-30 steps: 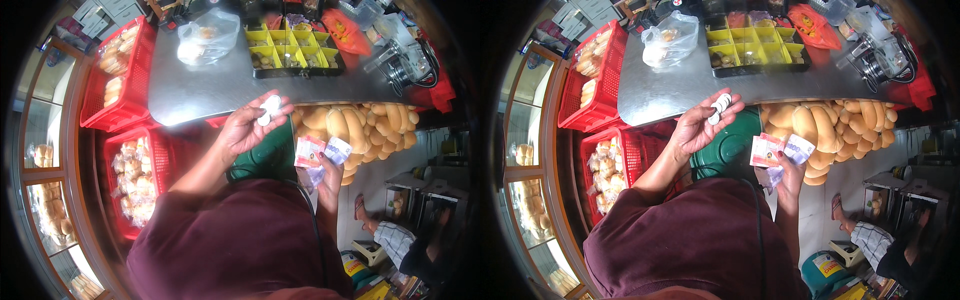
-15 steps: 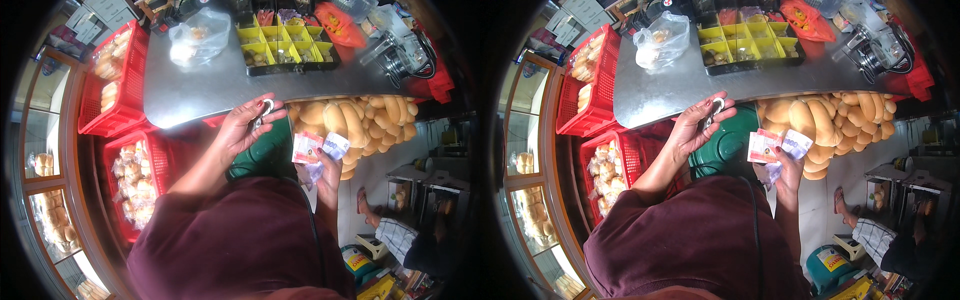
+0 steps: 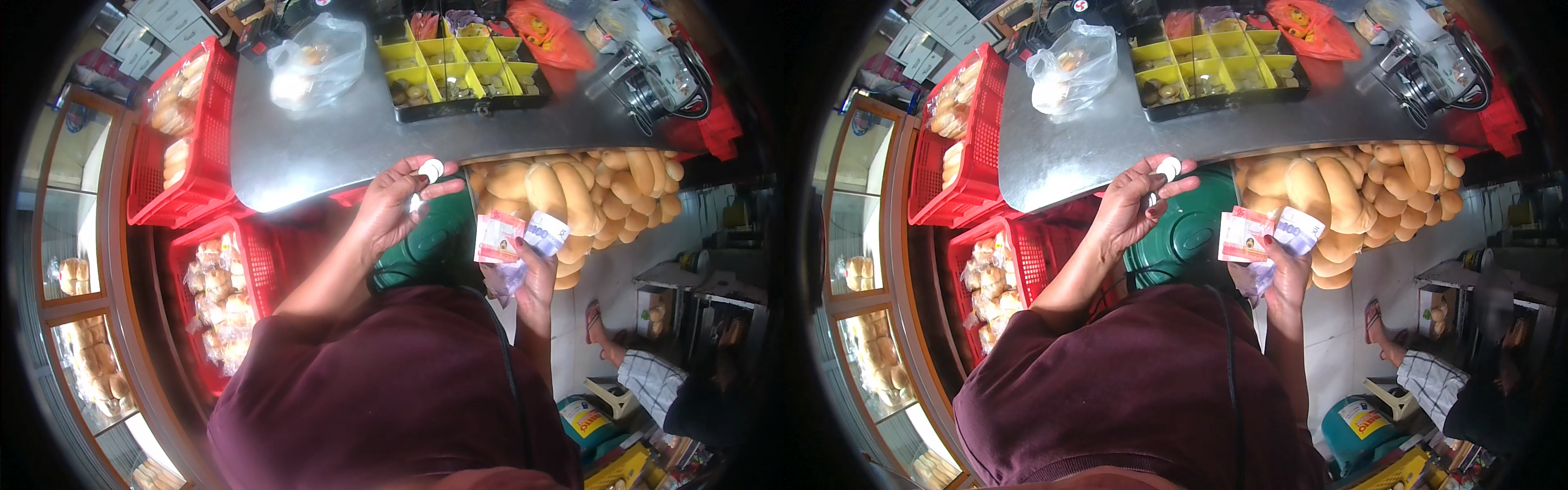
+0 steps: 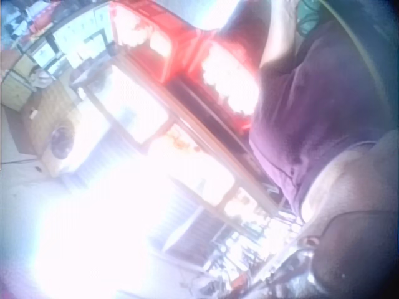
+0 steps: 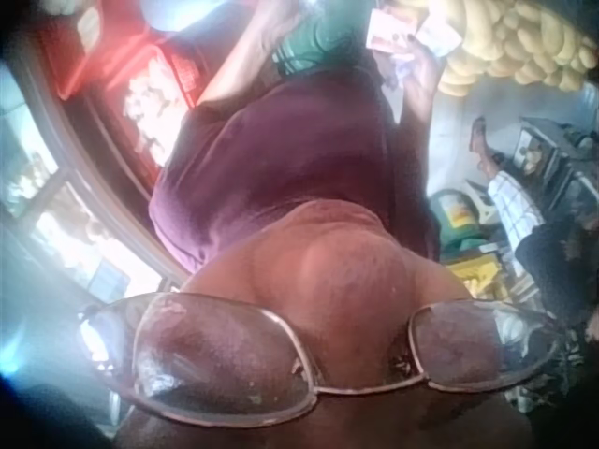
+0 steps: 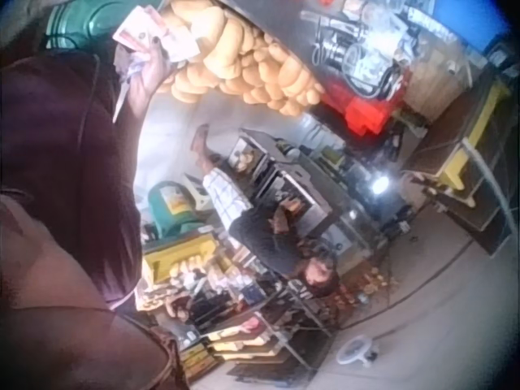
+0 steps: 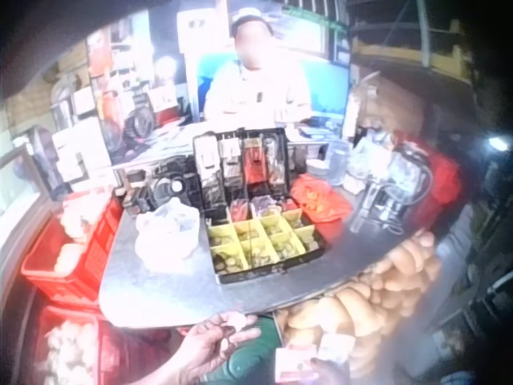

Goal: The person selects various breads and pastries from a display counter, places them into plastic bags, and hands them to customers. The person also handles cash and coins, placing them into a cash drawer.

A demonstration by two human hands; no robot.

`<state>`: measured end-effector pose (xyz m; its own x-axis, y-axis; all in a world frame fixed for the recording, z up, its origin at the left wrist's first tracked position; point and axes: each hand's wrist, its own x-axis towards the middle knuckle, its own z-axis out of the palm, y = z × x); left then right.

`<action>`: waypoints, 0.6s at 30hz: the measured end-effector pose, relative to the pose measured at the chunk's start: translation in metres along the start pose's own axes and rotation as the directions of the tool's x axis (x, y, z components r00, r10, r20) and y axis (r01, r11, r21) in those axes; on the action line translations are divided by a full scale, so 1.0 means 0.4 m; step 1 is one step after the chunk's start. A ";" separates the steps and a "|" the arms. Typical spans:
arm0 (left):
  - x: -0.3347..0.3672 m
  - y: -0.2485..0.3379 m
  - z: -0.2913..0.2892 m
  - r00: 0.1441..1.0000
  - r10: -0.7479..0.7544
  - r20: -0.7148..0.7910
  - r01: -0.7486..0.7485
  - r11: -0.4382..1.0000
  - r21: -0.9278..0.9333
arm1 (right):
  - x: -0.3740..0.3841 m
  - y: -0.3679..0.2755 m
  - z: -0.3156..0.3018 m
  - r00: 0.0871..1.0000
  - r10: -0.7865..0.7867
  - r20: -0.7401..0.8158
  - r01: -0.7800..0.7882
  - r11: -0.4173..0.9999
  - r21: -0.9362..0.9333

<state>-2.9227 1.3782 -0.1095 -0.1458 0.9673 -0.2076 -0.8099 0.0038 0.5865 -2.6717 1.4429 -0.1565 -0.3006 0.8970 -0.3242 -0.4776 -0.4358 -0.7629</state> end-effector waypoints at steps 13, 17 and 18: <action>0.238 0.075 0.063 0.908 0.401 -0.118 -0.269 0.778 0.568 | 0.023 0.002 -0.059 0.999 -0.034 -0.020 0.035 0.999 0.036; 0.338 0.105 0.132 0.815 0.568 -0.117 -0.354 0.647 0.676 | 0.037 -0.021 -0.069 0.999 -0.010 -0.033 0.012 0.999 0.049; 0.361 0.108 0.130 0.817 0.563 -0.125 -0.361 0.668 0.651 | 0.042 -0.028 -0.071 0.999 -0.014 -0.033 0.016 0.997 0.070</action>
<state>-2.9493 1.5312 -0.0736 -0.6460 0.7608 0.0624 -0.1190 -0.1812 0.9762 -2.6480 1.4651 -0.1694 -0.2665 0.9048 -0.3322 -0.5388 -0.4256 -0.7270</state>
